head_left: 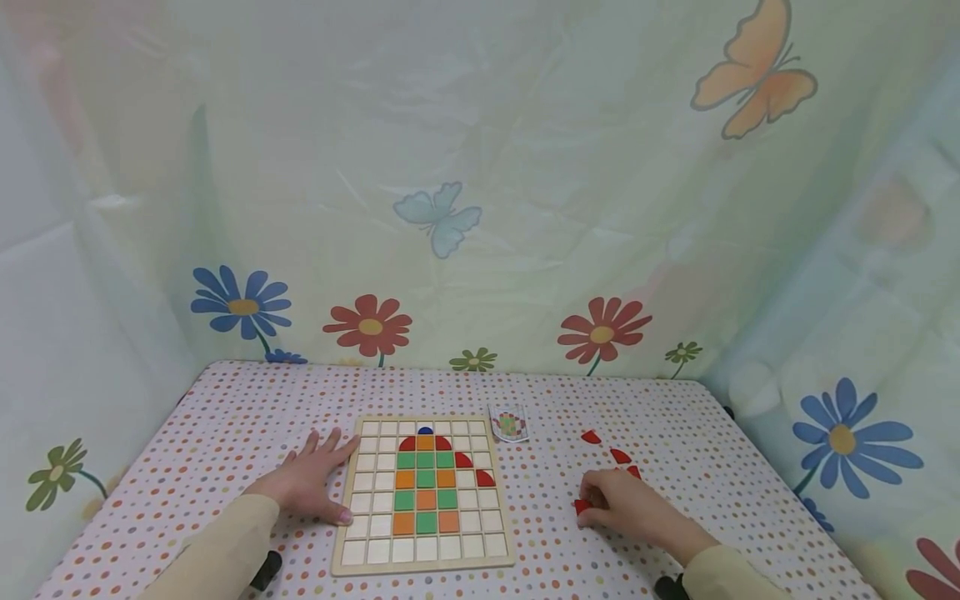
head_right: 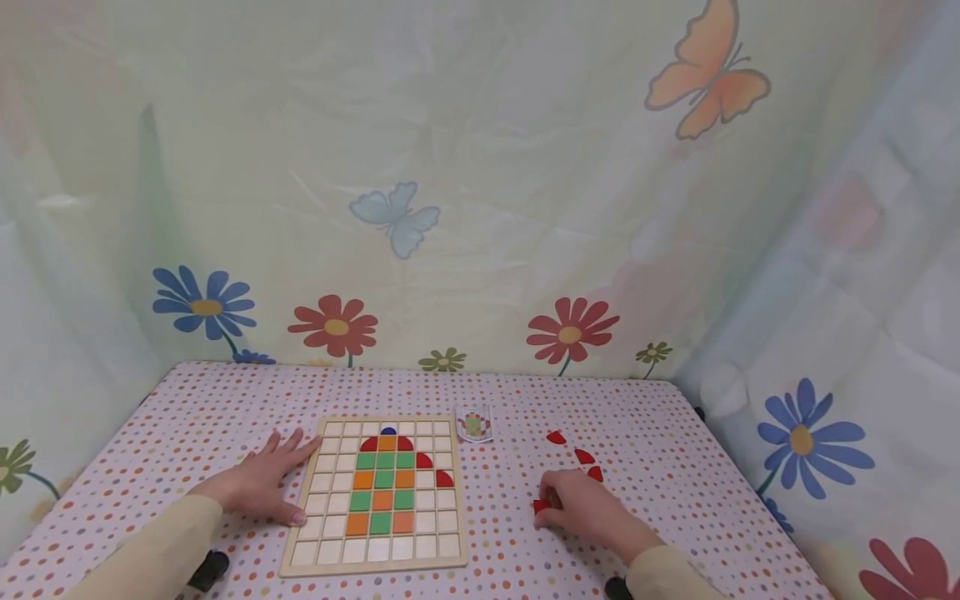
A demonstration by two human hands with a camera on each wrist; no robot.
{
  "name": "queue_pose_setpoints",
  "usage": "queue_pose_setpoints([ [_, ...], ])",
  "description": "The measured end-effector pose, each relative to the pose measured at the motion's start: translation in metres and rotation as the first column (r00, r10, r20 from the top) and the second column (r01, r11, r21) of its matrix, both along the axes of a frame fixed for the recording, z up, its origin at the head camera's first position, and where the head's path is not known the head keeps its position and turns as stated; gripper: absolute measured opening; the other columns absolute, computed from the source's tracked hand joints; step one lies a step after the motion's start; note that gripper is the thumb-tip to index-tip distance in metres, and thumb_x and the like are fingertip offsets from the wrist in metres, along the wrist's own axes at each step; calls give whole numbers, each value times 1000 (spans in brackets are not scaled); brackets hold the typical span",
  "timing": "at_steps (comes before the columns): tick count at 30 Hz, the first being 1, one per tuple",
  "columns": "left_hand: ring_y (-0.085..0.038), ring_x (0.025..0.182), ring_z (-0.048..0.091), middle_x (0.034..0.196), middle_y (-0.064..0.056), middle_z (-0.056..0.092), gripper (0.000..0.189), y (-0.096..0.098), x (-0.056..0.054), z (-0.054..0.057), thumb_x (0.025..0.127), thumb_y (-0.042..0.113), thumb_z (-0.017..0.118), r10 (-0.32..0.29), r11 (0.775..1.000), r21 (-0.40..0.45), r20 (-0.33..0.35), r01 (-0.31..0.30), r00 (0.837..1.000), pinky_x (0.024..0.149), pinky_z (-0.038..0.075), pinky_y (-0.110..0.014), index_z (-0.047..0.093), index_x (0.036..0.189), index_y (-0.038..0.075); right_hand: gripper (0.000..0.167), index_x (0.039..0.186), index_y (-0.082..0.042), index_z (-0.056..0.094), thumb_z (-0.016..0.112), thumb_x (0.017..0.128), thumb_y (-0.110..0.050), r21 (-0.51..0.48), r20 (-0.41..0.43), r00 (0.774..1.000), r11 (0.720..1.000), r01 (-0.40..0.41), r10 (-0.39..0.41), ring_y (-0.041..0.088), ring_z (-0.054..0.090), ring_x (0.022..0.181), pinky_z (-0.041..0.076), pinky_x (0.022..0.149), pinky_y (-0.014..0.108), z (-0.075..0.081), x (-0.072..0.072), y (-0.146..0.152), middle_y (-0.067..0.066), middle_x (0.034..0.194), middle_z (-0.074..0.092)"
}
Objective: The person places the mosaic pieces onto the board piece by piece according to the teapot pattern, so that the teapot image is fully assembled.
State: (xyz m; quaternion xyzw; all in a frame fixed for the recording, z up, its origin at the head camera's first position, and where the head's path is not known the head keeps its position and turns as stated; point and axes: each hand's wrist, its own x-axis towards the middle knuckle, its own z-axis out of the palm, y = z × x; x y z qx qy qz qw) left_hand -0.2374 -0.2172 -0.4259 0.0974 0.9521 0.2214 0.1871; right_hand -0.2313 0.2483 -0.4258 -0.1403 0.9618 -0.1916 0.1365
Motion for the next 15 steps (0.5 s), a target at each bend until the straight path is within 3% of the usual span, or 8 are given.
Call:
queue_pose_setpoints([
  [15,-62,151,4,167,-33,14,112,3,2,4,70,37,93,19,1000,-2,4,-19,1000,117,9,-78,33,160,8,18,91,-16,71,86,81,-16,-12,-1,999,999,-47,47,10,50,75,44,64,24,3,-3,-2,-5,85,59],
])
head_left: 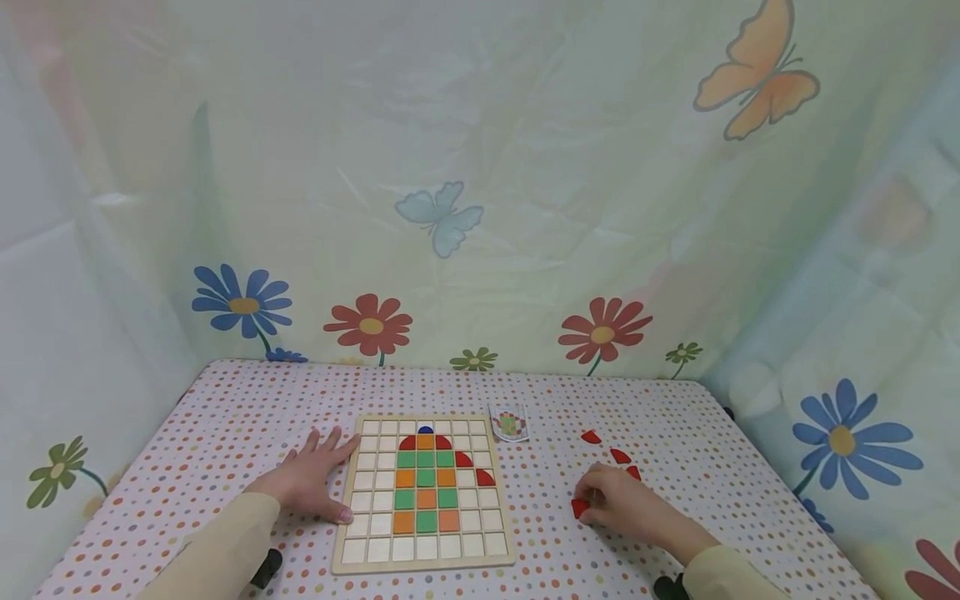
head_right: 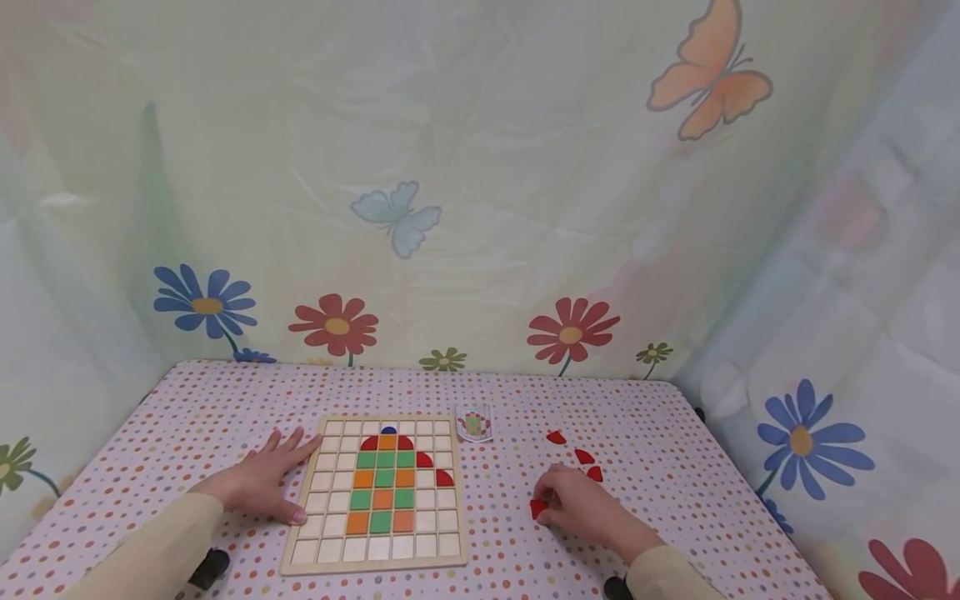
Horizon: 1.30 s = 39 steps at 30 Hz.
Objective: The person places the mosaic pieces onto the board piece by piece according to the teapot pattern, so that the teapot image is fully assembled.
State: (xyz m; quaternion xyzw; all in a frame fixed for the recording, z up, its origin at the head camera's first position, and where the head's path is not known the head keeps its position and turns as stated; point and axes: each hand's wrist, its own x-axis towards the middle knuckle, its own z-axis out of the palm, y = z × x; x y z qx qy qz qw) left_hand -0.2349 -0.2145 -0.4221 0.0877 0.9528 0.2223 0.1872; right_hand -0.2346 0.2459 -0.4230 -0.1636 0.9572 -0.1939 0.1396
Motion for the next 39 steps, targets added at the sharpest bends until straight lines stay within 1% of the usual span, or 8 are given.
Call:
queue_pose_setpoints([
  [8,-63,150,3,166,-34,15,112,-2,-2,-6,70,38,93,-12,1000,-3,-1,12,1000,116,10,-80,34,159,7,16,91,-16,71,85,83,-18,4,13,999,999,-46,46,7,49,76,46,66,24,2,-1,-2,-6,88,59],
  [15,-59,153,0,168,-30,12,118,-6,-5,-10,69,47,92,4,1000,-2,36,-4,999,119,7,-77,29,162,11,15,91,-16,71,84,85,-20,14,-11,999,999,-49,50,7,50,76,47,66,24,1,-1,-8,-7,88,60],
  [20,-61,152,2,167,-32,13,116,-6,-4,-8,69,43,93,-1,1000,9,21,1,1000,117,9,-79,31,161,9,14,91,-17,71,83,86,-22,2,-19,997,997,-71,71,8,50,76,47,67,25,4,-2,-29,-7,88,59],
  [24,-62,151,2,167,-33,14,114,-4,-4,-7,69,38,94,-4,1000,11,10,3,1000,116,9,-80,33,160,8,13,90,-17,71,83,86,-21,-8,-41,992,993,-119,119,7,50,76,48,67,25,7,-2,-50,-7,88,59],
  [28,-62,151,3,167,-33,14,113,-3,-3,-5,69,37,94,-1,1000,6,12,1,1000,117,10,-79,32,160,8,13,92,-15,72,82,87,-21,-24,-37,986,987,-161,160,6,52,77,49,67,26,10,-4,-71,-7,89,59],
  [31,-62,151,3,167,-33,14,114,-3,-3,-4,69,37,94,-2,1000,5,11,2,1000,117,10,-79,32,160,8,13,95,-14,73,81,88,-21,-27,-44,981,981,-191,190,5,51,76,49,67,24,9,-6,-85,-7,89,60],
  [35,-62,151,4,166,-33,15,114,-2,-2,-3,69,38,94,-3,1000,5,9,3,1000,117,10,-79,32,160,8,11,94,-15,74,81,88,-21,-8,-74,972,974,-225,224,3,49,74,47,65,22,8,-6,-100,-9,88,59],
  [39,-62,151,3,166,-33,15,113,-1,-1,-1,69,36,94,-5,1000,9,3,5,1000,117,10,-79,33,160,8,11,92,-16,74,82,88,-22,21,-93,966,971,-239,240,3,48,73,47,65,21,6,-6,-110,-10,87,58],
])
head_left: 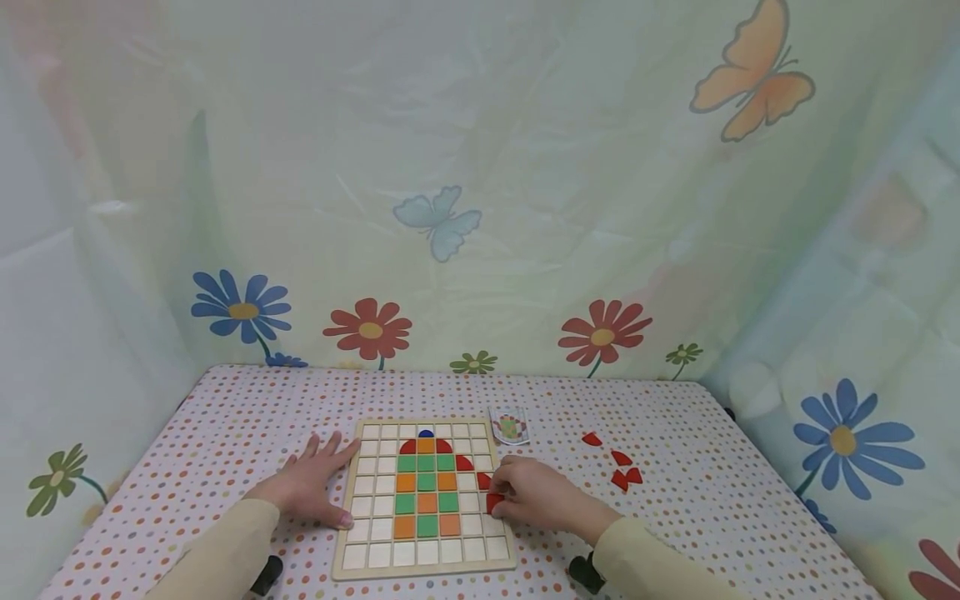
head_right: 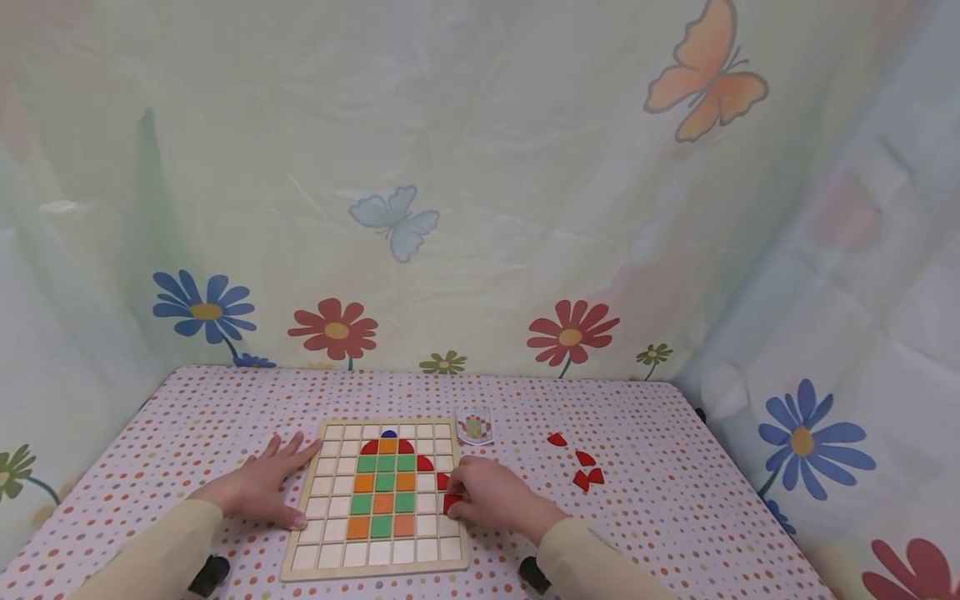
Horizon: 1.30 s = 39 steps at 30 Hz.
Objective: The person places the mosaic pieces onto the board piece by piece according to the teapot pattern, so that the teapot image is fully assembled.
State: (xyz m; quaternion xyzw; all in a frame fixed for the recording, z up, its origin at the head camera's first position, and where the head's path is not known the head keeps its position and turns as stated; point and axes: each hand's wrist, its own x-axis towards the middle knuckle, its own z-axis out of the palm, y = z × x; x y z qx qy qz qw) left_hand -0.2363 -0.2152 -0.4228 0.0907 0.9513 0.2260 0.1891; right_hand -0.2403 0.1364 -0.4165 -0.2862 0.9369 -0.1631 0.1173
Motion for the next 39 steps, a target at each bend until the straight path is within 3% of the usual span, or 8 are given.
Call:
queue_pose_setpoints([
  [18,-63,150,4,165,-34,17,109,0,4,3,71,32,93,-13,1000,11,-18,13,1000,116,10,-79,34,159,7,13,98,-13,76,81,88,-21,39,-33,999,999,-12,13,1,49,76,50,68,23,-2,-2,-8,-8,92,62],
  [23,-61,152,0,168,-31,12,116,-6,-4,-9,70,41,92,-18,1000,24,10,18,1000,117,7,-79,29,162,10,11,98,-13,77,81,89,-19,29,-48,999,999,-18,19,2,51,76,50,68,21,-2,-2,-8,-8,92,63],
  [29,-60,153,0,169,-28,13,121,-12,-10,-24,65,51,92,-8,998,57,-5,8,1000,117,6,-79,29,162,16,8,95,-13,76,80,89,-16,37,-75,997,999,-4,7,2,52,76,51,68,21,-3,-3,-8,-8,91,64],
  [39,-62,151,1,167,-32,14,113,-4,-2,-5,70,36,93,-11,1000,21,10,11,1000,118,7,-78,31,161,9,6,92,-15,76,81,88,-15,62,-115,993,998,-5,12,1,53,76,53,70,23,-4,-4,-10,-7,90,65],
])
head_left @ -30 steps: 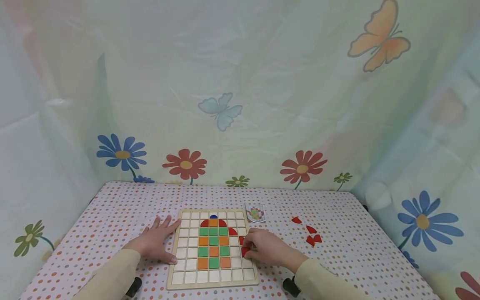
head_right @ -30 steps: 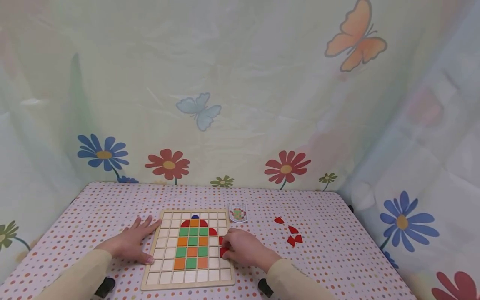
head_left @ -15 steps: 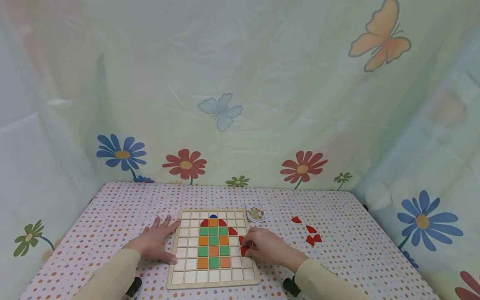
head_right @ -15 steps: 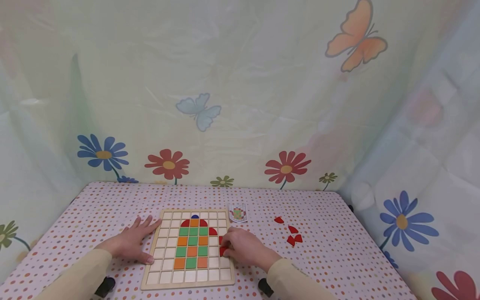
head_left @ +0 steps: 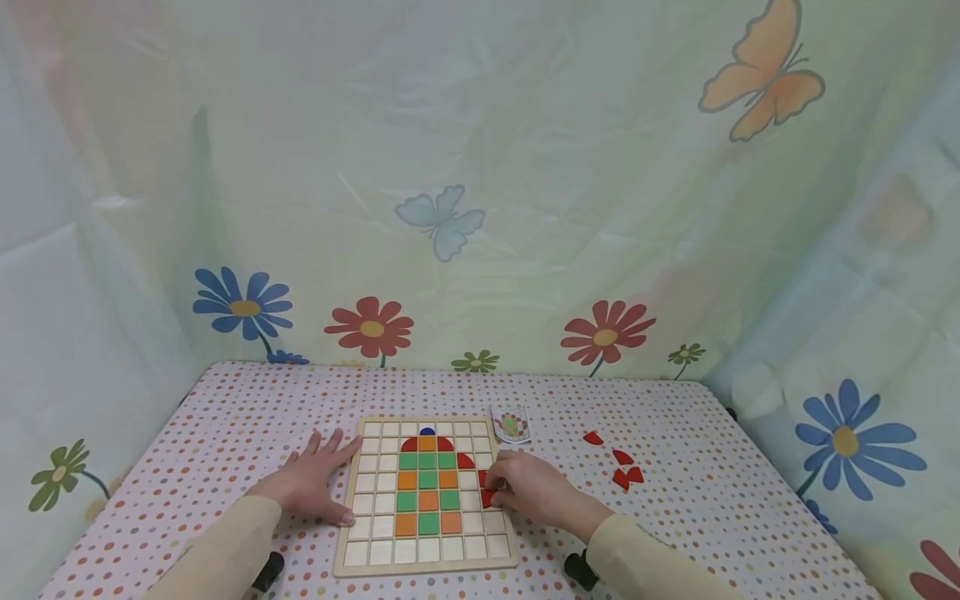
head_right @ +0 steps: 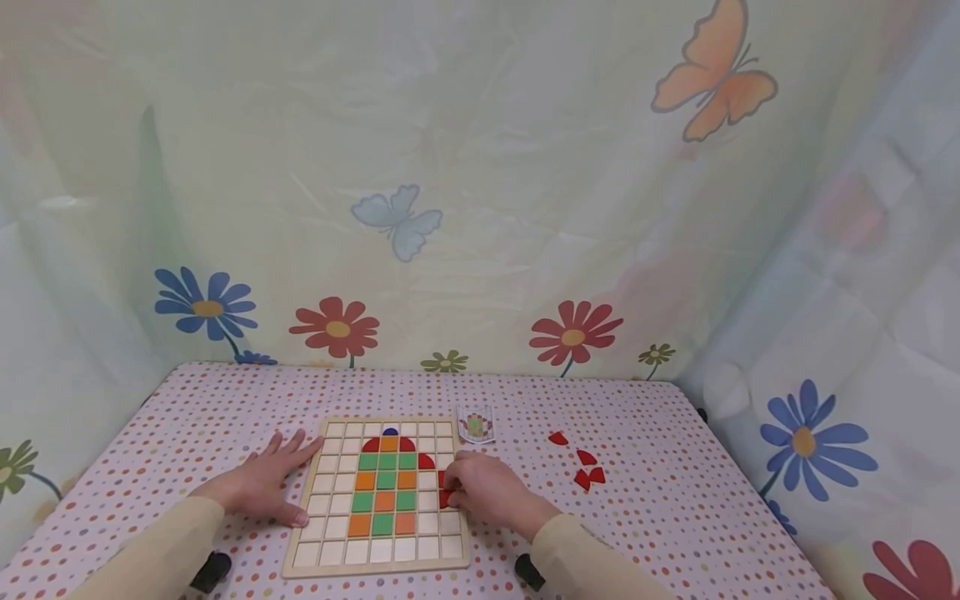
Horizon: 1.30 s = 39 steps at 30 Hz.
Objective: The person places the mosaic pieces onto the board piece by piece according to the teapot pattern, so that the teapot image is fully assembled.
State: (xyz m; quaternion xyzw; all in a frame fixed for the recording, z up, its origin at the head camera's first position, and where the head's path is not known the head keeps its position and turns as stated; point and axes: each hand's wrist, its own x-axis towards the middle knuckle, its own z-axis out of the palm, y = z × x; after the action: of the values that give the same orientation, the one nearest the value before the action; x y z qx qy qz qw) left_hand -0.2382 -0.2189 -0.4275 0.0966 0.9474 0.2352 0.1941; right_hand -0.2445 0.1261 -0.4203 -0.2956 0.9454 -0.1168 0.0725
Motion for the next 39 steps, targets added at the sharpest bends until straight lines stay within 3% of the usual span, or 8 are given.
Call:
queue_pose_setpoints([
  [5,-61,152,1,167,-32,13,113,2,2,5,72,36,92,3,1000,-3,6,-3,1000,118,7,-78,30,161,8,6,91,-15,77,81,87,-15,18,-29,999,1000,-15,16,2,54,77,54,71,23,1,0,-2,-7,90,66],
  [14,-63,151,2,167,-33,14,112,1,2,-2,70,36,93,2,1000,7,1,-2,1000,117,8,-79,32,161,9,7,94,-14,79,80,88,-11,-14,-7,1000,1000,10,-10,1,56,77,54,70,23,5,3,6,-8,89,67],
  [20,-58,153,-2,169,-28,11,119,-5,-4,-13,68,50,91,-3,1000,13,9,3,1000,119,5,-77,28,163,15,8,93,-13,78,78,88,-6,-64,-6,997,995,82,-83,6,59,79,56,70,26,8,1,30,-7,89,67],
  [23,-57,154,-2,170,-27,10,119,-5,-5,-12,68,49,91,0,1000,8,16,0,1000,120,4,-77,27,163,16,9,94,-11,77,77,89,-4,-84,8,992,988,127,-127,7,60,80,56,71,27,8,0,48,-6,89,67],
  [31,-63,151,3,166,-33,14,112,2,2,4,71,35,93,-6,1000,-13,-13,6,1000,117,9,-79,32,160,7,12,96,-12,76,76,89,-3,-117,20,964,957,267,-267,6,56,79,51,67,26,9,-8,101,-7,89,67],
  [39,-63,151,3,166,-34,15,111,3,2,6,71,34,93,-1,1000,-16,-14,1,1000,117,10,-79,32,160,7,16,107,-4,74,70,92,2,-123,31,922,914,386,-385,16,64,87,58,75,35,16,-15,149,4,100,71],
])
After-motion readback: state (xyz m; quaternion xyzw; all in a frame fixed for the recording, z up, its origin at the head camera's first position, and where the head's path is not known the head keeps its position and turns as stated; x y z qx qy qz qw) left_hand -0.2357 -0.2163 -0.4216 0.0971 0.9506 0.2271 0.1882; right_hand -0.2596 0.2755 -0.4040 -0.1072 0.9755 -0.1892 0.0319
